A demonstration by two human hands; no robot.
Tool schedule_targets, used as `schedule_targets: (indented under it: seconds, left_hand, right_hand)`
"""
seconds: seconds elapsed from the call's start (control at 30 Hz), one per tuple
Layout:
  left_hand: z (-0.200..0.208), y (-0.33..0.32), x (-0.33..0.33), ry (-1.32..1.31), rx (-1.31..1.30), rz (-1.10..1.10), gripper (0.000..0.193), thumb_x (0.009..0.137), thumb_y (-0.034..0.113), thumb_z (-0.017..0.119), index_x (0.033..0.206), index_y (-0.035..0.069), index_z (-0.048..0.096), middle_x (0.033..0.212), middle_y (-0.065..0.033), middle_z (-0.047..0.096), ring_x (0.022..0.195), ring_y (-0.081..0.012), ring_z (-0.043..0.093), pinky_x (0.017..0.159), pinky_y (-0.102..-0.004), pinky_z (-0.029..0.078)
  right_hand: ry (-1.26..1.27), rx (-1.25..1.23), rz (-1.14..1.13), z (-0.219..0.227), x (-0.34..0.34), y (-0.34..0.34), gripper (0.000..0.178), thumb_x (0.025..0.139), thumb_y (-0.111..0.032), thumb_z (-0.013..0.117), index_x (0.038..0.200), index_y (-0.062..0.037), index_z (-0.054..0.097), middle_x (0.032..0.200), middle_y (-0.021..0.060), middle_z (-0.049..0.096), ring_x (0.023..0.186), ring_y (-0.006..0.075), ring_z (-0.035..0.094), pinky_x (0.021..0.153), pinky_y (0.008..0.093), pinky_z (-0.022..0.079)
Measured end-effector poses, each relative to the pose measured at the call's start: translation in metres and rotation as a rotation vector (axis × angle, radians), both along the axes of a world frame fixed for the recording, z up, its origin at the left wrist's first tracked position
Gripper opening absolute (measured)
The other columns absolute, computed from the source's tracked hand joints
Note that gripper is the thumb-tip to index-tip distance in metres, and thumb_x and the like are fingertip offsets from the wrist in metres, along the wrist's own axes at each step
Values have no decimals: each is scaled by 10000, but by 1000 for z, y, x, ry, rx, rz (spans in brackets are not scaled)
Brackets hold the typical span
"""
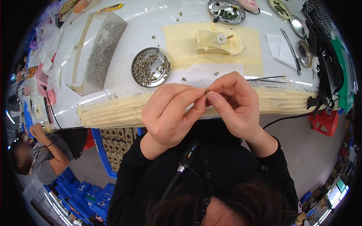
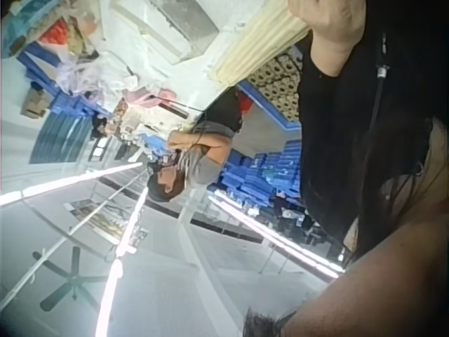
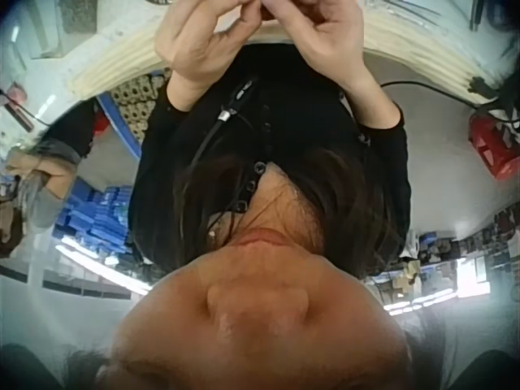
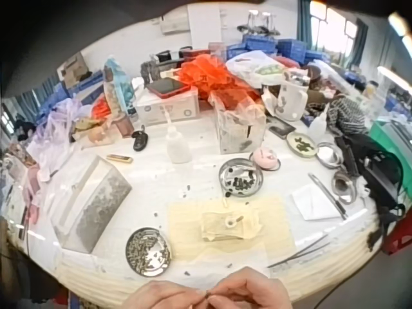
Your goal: Assembling small metal and plastic components manually at an industrial workbench.
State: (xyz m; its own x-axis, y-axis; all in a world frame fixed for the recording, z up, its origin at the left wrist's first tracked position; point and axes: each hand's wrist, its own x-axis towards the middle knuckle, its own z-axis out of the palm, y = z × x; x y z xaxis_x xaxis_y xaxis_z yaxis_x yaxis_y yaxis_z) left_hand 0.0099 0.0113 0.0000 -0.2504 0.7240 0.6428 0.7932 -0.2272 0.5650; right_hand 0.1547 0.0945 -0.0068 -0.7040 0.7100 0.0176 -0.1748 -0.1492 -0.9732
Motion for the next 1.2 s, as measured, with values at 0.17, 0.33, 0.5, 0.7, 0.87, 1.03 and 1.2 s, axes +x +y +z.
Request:
schedule_targets:
  seconds: [0.17, 0.33, 0.5, 0.7, 0.87, 1.03, 1.2]
  left_hand:
    - [0, 3, 0, -26, 7, 41, 207, 649, -39, 778, 827, 25, 692, 761, -76, 658, 658, -223, 639, 570, -306, 504]
    - [-2, 4, 0, -58, -18, 53, 204, 651, -29, 778, 823, 40, 693, 762, -71, 652, 651, -222, 633, 570, -305, 502]
    - [-2, 3, 2, -48, -37, 62, 209, 650, -28, 777, 824, 46, 689, 759, -66, 644, 649, -221, 624, 570, -309, 497]
    - [0, 2, 2, -27, -53, 47, 209, 655, -50, 772, 833, 25, 691, 762, -74, 651, 659, -212, 631, 581, -298, 499]
    - [3, 0, 1, -30, -79, 24, 195, 671, -91, 765, 837, -16, 695, 771, -104, 675, 673, -197, 657, 605, -271, 513]
    - [1, 0, 3, -73, -58, 23, 212, 635, -30, 790, 812, 34, 692, 761, -62, 648, 657, -215, 623, 568, -310, 493]
    - [4, -2, 3, -77, -81, 14, 209, 637, -35, 787, 810, 31, 691, 753, -62, 648, 658, -216, 624, 568, -308, 493]
  right_hand:
    - [-1, 515, -104, -10, -1, 1, 118, 878, 18, 665, 994, 27, 647, 907, 96, 697, 782, 140, 691, 695, 253, 561]
    - [-45, 613, -141, -8, -2, 2, 124, 885, 9, 657, 1004, 34, 637, 884, 101, 706, 784, 152, 701, 695, 248, 560]
    - [-10, 66, -63, -5, -2, -1, 100, 924, -30, 629, 988, 42, 603, 884, 97, 713, 825, 118, 692, 709, 236, 553]
    - [-91, 51, -7, -2, 1, 4, 114, 929, -56, 639, 970, 39, 592, 881, 86, 710, 816, 90, 674, 726, 214, 541]
    - [-79, -83, 17, 2, 1, 5, 107, 938, -63, 630, 963, 35, 593, 865, 74, 701, 803, 91, 671, 734, 213, 541]
    - [-59, -186, 65, 7, 3, 8, 104, 947, -64, 616, 960, 36, 591, 861, 70, 696, 798, 90, 669, 740, 223, 550]
    - [-86, -108, 87, 7, 4, 8, 106, 959, -68, 598, 969, 37, 585, 868, 72, 692, 807, 95, 670, 743, 232, 558]
